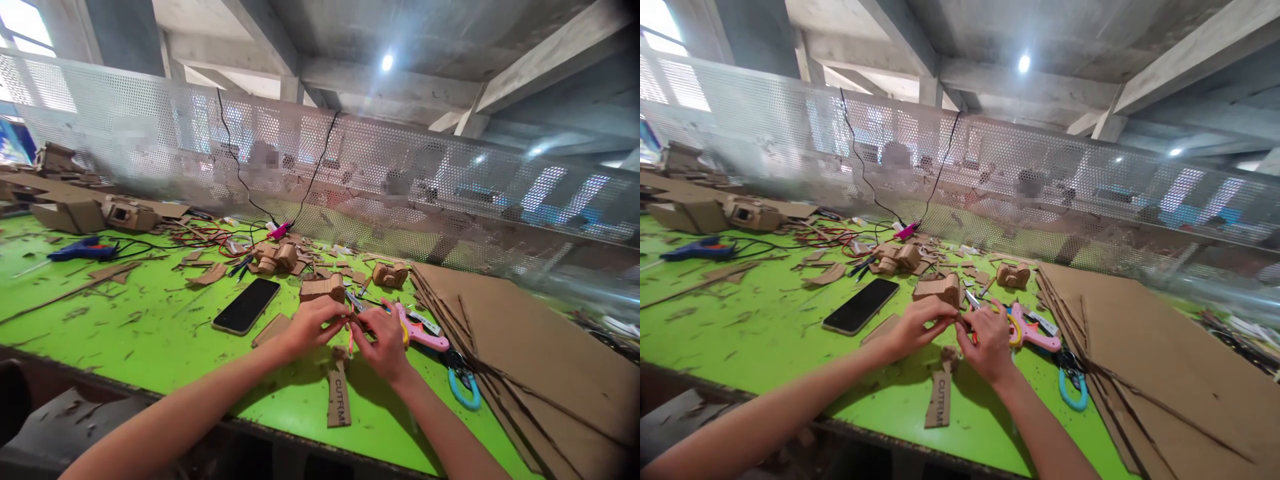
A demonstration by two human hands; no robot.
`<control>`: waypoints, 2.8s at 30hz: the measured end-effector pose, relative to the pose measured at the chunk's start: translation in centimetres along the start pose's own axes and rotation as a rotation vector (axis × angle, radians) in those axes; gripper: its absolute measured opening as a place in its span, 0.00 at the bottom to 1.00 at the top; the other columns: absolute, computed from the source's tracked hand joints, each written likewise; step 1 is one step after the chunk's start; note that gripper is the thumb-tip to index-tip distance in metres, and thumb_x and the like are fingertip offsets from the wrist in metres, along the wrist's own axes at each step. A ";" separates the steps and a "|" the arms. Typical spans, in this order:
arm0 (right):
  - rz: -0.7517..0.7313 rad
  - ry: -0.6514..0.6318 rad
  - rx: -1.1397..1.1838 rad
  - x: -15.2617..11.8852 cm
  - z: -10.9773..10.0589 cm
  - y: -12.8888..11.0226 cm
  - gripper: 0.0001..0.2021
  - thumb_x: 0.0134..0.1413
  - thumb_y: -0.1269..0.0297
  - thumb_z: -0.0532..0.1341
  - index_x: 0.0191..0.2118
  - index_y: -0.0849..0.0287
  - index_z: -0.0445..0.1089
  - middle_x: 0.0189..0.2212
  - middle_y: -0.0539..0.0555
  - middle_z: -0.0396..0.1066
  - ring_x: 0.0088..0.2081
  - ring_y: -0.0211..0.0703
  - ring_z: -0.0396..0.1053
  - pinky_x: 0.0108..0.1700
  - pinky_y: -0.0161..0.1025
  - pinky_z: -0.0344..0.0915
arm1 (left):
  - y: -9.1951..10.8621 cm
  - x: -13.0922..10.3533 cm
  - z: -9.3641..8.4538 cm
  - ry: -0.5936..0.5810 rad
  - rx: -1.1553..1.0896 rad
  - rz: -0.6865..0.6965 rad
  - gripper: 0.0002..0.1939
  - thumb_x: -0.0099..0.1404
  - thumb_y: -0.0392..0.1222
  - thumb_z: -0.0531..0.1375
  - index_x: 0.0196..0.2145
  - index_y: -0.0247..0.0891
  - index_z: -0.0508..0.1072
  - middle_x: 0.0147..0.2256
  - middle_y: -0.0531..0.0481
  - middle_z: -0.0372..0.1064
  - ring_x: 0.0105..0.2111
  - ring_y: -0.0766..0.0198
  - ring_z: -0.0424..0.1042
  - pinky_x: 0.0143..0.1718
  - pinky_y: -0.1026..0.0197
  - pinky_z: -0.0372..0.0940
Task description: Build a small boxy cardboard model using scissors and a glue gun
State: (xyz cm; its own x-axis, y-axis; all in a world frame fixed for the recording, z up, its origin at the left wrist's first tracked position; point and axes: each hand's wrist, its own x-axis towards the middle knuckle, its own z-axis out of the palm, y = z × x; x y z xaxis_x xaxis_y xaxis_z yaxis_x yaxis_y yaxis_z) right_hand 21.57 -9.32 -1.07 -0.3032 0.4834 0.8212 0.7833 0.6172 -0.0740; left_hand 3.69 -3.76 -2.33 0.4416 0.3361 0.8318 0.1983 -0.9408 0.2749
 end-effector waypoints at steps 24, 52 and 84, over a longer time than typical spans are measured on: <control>0.006 -0.109 0.049 0.2 -0.5 -1.0 0.06 0.62 0.69 0.55 0.41 0.56 0.67 0.35 0.52 0.75 0.39 0.44 0.71 0.58 0.52 0.51 | -0.1 -0.3 0.0 0.026 0.061 0.057 0.10 0.65 0.37 0.58 0.42 0.34 0.75 0.33 0.44 0.78 0.31 0.63 0.77 0.32 0.64 0.70; -0.006 -0.094 -0.064 0.1 -0.2 -0.1 0.05 0.60 0.67 0.59 0.40 0.57 0.71 0.34 0.51 0.77 0.37 0.45 0.72 0.53 0.50 0.55 | -0.6 0.0 0.0 0.003 -0.107 -0.197 0.12 0.62 0.40 0.62 0.44 0.36 0.76 0.39 0.44 0.77 0.39 0.60 0.76 0.40 0.59 0.71; -0.056 -0.087 -0.022 0.4 -0.7 -0.2 0.04 0.60 0.64 0.59 0.37 0.54 0.72 0.32 0.51 0.76 0.37 0.44 0.71 0.56 0.53 0.54 | -0.2 0.1 -0.6 0.009 -0.316 -0.150 0.08 0.61 0.40 0.63 0.37 0.34 0.77 0.35 0.43 0.78 0.36 0.62 0.77 0.37 0.62 0.72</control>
State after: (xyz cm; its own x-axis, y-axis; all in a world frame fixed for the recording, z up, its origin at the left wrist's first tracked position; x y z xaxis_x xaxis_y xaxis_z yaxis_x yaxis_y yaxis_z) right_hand 21.64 -9.69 -0.34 -0.3925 0.5010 0.7713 0.7753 0.6314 -0.0155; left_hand 3.14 -3.52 -2.01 0.4198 0.4724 0.7750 -0.0212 -0.8486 0.5287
